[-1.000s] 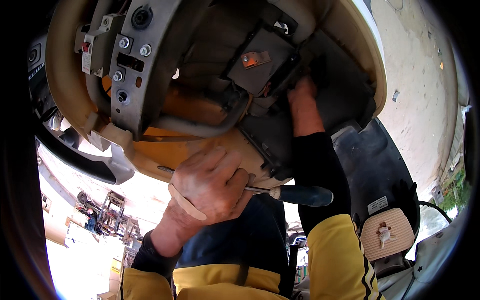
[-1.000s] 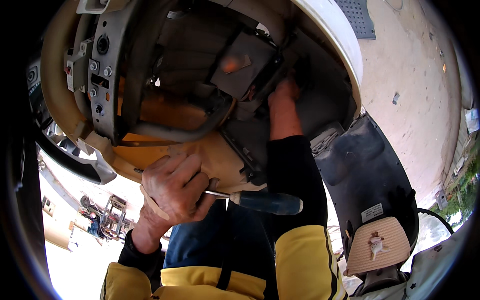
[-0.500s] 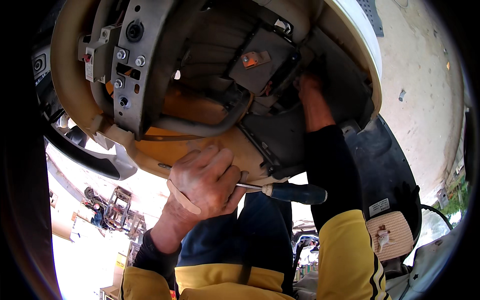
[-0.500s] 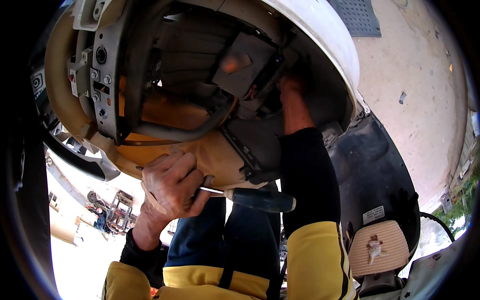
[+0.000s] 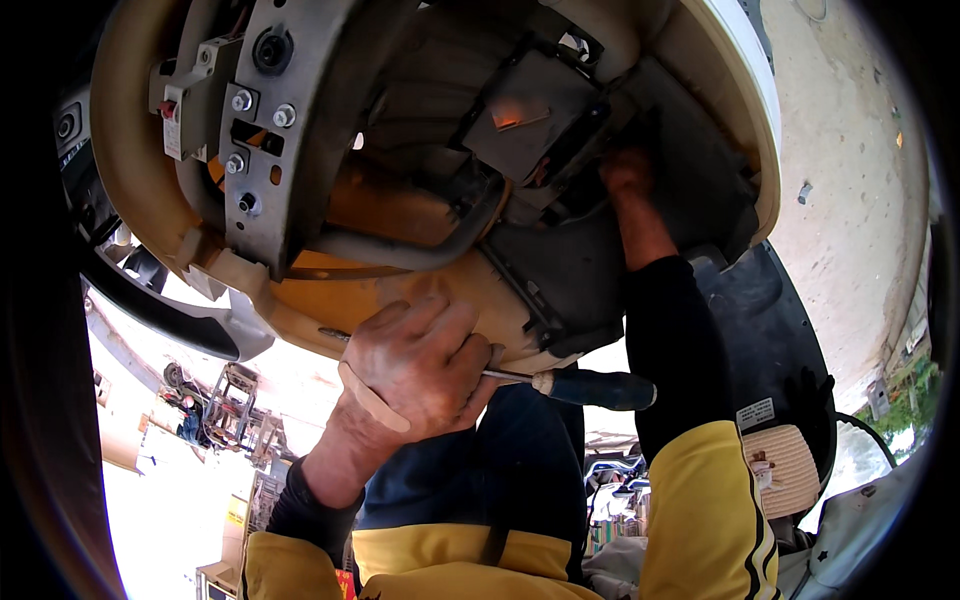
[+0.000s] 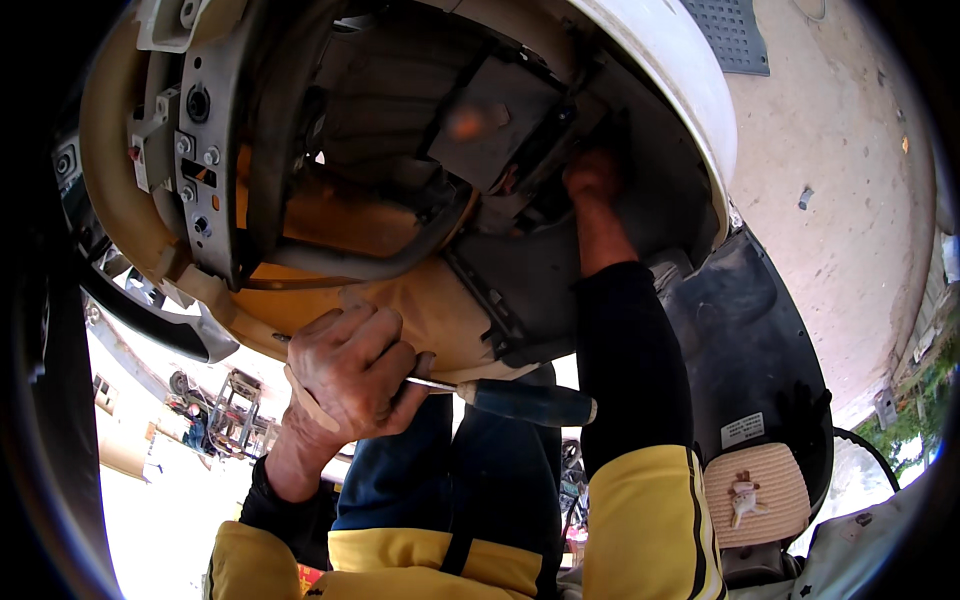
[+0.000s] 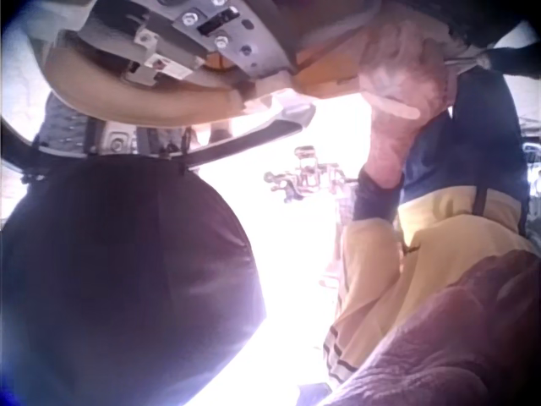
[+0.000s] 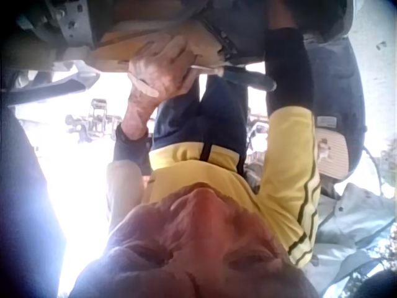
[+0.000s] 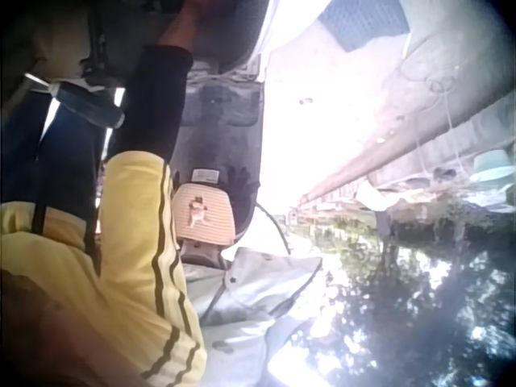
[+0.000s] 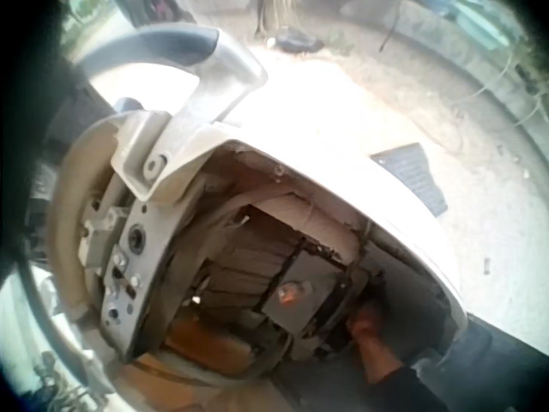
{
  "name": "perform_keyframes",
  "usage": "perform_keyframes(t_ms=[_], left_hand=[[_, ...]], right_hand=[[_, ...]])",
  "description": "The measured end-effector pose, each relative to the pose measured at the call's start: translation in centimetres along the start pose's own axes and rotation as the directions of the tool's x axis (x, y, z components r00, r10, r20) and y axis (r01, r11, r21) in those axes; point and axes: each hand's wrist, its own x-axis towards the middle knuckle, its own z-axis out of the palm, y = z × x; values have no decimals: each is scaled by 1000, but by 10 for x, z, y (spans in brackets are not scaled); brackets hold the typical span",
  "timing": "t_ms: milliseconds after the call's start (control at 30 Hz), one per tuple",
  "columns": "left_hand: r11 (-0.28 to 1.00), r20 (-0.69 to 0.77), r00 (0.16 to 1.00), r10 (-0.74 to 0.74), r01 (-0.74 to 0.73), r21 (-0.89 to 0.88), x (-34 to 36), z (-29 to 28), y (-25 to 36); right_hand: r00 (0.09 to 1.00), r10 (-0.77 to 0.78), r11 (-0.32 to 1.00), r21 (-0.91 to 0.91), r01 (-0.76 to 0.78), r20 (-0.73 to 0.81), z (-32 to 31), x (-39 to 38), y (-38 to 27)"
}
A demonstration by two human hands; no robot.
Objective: The person is repairing a white scooter by working on its internal components. They use a screwdriver to tighten screws on the battery and other parts, and later use a power drill to secure components under the seat. The person also handles a seat cover and places it on the scooter.
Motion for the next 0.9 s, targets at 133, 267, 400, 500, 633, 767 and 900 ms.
perform_keyframes(t_ms=[133, 267, 400, 500, 633, 767, 900], left_hand=[[1000, -8, 1000, -5, 5, -14, -1, 0, -1], [1000, -8, 1000, 6, -6, -17, -1, 0, -1], [1000, -19, 1000, 4, -4, -15, -2, 2, -2], [1000, -11, 1000, -21, 21, -7, -4, 2, -4], [1000, -12, 1000, 12, -12, -1, -2, 2, -3], [1000, -36, 999, 3, -3, -18, -2, 2, -2], [1000, -11, 1000, 0, 0, -26, -4, 1, -4]], right_hand=[[987, 52, 984, 178, -24, -151, 15, -7, -6], [998, 59, 966, 249, -65, 34, 20, 14, 8], [1000, 18, 952, 306, -15, -5, 36, 18, 20], [957, 271, 813, 556, -172, -101, -8, -24, -17], [981, 184, 977, 123, -175, -60, 1, -13, -9], [927, 350, 623, 705, -339, 136, -3, -42, -24], [729, 233, -26, 753, -657, 644, -22, -76, -43]])
